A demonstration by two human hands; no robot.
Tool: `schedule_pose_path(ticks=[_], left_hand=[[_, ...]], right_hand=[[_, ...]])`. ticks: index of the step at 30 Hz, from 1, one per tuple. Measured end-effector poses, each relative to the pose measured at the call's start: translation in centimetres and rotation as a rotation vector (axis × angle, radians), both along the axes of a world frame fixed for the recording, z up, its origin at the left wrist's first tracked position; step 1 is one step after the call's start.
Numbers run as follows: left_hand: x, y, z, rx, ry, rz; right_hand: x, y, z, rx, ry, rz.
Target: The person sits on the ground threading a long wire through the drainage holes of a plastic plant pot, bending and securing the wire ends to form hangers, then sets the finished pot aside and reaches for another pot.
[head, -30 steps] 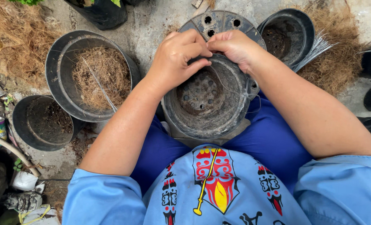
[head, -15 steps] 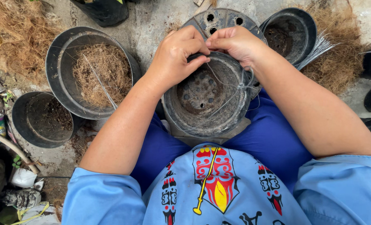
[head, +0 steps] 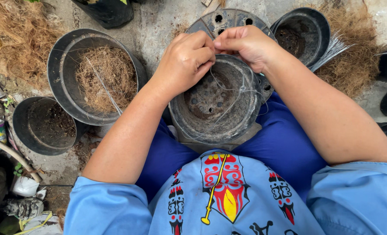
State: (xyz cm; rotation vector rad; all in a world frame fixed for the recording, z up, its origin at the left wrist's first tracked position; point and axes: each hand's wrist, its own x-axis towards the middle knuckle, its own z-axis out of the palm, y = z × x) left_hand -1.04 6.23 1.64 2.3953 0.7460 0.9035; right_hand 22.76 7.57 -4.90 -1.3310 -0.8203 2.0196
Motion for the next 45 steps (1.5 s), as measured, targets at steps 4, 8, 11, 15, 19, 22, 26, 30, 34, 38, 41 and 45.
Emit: schedule_pose_path(ticks=[4, 8, 11, 15, 19, 22, 26, 30, 34, 38, 41, 45], left_hand=[[-0.2, 0.1, 0.2, 0.043, 0.002, -0.018], [-0.7, 0.3, 0.5, 0.041, 0.013, -0.036], [-0.8, 0.3, 0.6, 0.042, 0.012, -0.057], [-0.9, 0.2, 0.6, 0.124, 0.055, -0.043], [-0.7, 0.1, 0.3, 0.186, 0.12, -0.001], [-0.8, 0.1, 0.2, 0.205, 0.135, 0.005], [-0.7, 0.2, -0.1, 0.222, 0.138, -0.004], [-0.6, 0.1, -0.2, 0.226, 0.132, -0.006], [-0.5, 0.0, 0.0, 0.233, 0.133, -0.001], [-0.4, 0.0, 0.2, 0.239, 0.138, 0.023], [-0.3, 0.0, 0.2, 0.243, 0.101, 0.026], [-0.2, 0.3, 0.1, 0.261, 0.109, 0.022]], right_hand=[[-0.4, 0.3, -0.2, 0.006, -0.086, 0.015], [-1.0, 0.3, -0.5, 0.148, -0.149, 0.112], [-0.8, 0.7, -0.7, 0.118, -0.164, 0.159], [-0.2, 1.0, -1.1, 0.07, -0.148, 0.171], [-0.1, 1.0, -1.2, 0.051, -0.101, 0.18], [-0.1, 1.0, -1.0, 0.041, -0.149, 0.202], [-0.3, 1.1, -0.7, 0.026, -0.157, 0.198], [-0.6, 1.0, -0.5, 0.14, -0.069, 0.203], [-0.9, 0.6, -0.1, 0.293, -0.09, 0.191], [-1.2, -0.1, 0.7, 0.399, -0.169, 0.126], [-1.3, -0.3, 1.6, 0.466, -0.254, 0.12], [-1.4, -0.2, 2.6, 0.556, -0.466, 0.178]])
